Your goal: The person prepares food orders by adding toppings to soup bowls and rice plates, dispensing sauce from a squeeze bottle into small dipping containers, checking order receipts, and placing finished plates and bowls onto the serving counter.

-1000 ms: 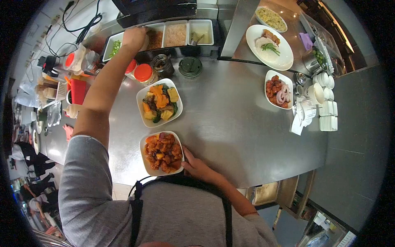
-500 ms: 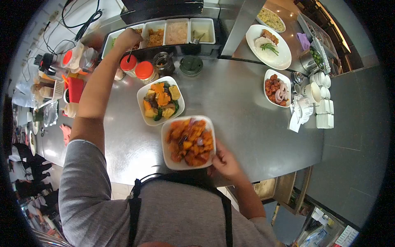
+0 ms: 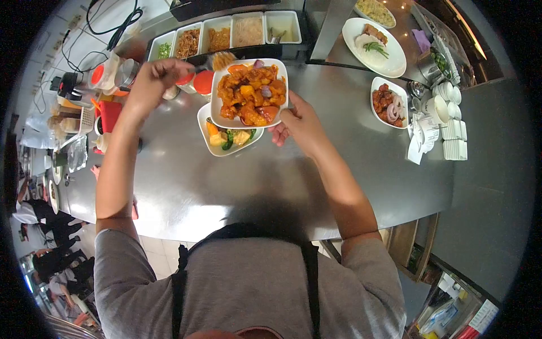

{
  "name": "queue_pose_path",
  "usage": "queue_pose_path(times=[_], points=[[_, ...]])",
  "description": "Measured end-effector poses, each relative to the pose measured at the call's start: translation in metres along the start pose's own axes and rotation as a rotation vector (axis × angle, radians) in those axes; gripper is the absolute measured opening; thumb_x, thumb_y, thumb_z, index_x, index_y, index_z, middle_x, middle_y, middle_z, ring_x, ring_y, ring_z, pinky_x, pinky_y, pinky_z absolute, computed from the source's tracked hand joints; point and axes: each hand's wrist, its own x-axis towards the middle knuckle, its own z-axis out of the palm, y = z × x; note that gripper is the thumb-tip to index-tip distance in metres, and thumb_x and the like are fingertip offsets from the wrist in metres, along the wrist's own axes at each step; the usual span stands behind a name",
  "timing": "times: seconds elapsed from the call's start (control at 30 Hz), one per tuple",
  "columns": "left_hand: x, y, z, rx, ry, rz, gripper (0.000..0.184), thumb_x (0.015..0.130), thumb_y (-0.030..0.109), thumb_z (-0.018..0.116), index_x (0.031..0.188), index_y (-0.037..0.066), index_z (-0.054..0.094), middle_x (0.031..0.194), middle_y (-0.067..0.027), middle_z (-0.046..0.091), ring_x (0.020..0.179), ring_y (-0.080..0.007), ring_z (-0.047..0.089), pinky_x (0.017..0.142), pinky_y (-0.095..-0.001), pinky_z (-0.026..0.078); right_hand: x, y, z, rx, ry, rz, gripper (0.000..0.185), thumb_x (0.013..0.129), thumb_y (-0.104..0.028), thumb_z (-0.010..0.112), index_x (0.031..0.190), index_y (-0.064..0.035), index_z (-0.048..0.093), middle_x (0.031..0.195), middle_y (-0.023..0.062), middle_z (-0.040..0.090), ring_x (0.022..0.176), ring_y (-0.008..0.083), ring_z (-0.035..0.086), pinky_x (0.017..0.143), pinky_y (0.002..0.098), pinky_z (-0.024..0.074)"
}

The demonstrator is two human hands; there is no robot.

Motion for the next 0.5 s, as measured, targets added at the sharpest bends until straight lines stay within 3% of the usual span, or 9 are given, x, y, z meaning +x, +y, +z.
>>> queue_pose_path(times=[0.07,0.1,0.2,0.33,0.47,0.5], points=[[-0.031,0.051,0.015,0.292,0.023,-0.055,0.014,0.088,0.006,0.061,0.098,0.007,0.071,0.082,-0.0106,0.069,0.072,-0.0155,0.065,0.068,-0.0291,0.050,0.003,-0.001,0.004,0.007,-0.023,0.008,0.048,0.094,-0.011,0.039,0.140,0.0006,0.033,0.078,0.0146,0.065,0.054,0.0153,0.060,0.046,0.0256,0.0484],[-0.040,0.063,0.020,0.512,0.085,0.013,0.013,0.087,0.010,0.062,0.096,0.008,0.070,0.083,-0.0121,0.069,0.073,-0.0241,0.067,0.066,-0.0331,0.051,0.004,0.000,0.005,0.016,-0.034,0.004,0.047,0.094,-0.011,0.039,0.140,0.0006,0.034,0.078,0.0147,0.065,0.053,0.0153,0.060,0.046,0.0256,0.0484],[-0.035,0.051,0.020,0.674,0.357,0.378,0.013,0.085,0.011,0.063,0.096,0.009,0.071,0.085,-0.0123,0.069,0.076,-0.0311,0.066,0.065,-0.0371,0.052,0.001,0.000,0.008,0.043,-0.055,0.006,0.046,0.094,-0.011,0.040,0.139,0.0006,0.035,0.078,0.0147,0.065,0.053,0.0151,0.060,0.046,0.0256,0.0484],[-0.006,0.028,0.012,0.813,0.403,0.178,0.015,0.087,0.019,0.060,0.096,0.012,0.070,0.088,-0.0118,0.070,0.080,-0.0311,0.067,0.067,-0.0401,0.052,-0.017,0.003,0.005,0.134,-0.016,0.019,0.043,0.091,-0.008,0.040,0.133,0.0021,0.038,0.076,0.0148,0.064,0.053,0.0167,0.060,0.046,0.0273,0.0493],[0.060,-0.029,0.024,1.128,0.246,0.008,0.019,0.084,0.011,0.055,0.095,0.011,0.070,0.091,-0.0155,0.069,0.082,-0.0310,0.068,0.068,-0.0418,0.054,-0.043,0.023,-0.019,0.223,0.150,-0.011,0.038,0.091,-0.008,0.042,0.128,0.0021,0.041,0.076,0.0148,0.063,0.054,0.0174,0.061,0.046,0.0278,0.0497],[0.069,-0.043,0.029,1.126,0.222,0.081,0.020,0.080,0.007,0.055,0.093,0.008,0.070,0.091,-0.0169,0.069,0.083,-0.0315,0.069,0.070,-0.0424,0.055,-0.047,0.032,-0.027,0.231,0.227,-0.010,0.036,0.092,-0.009,0.042,0.127,0.0018,0.043,0.076,0.0144,0.063,0.054,0.0171,0.061,0.046,0.0274,0.0495]])
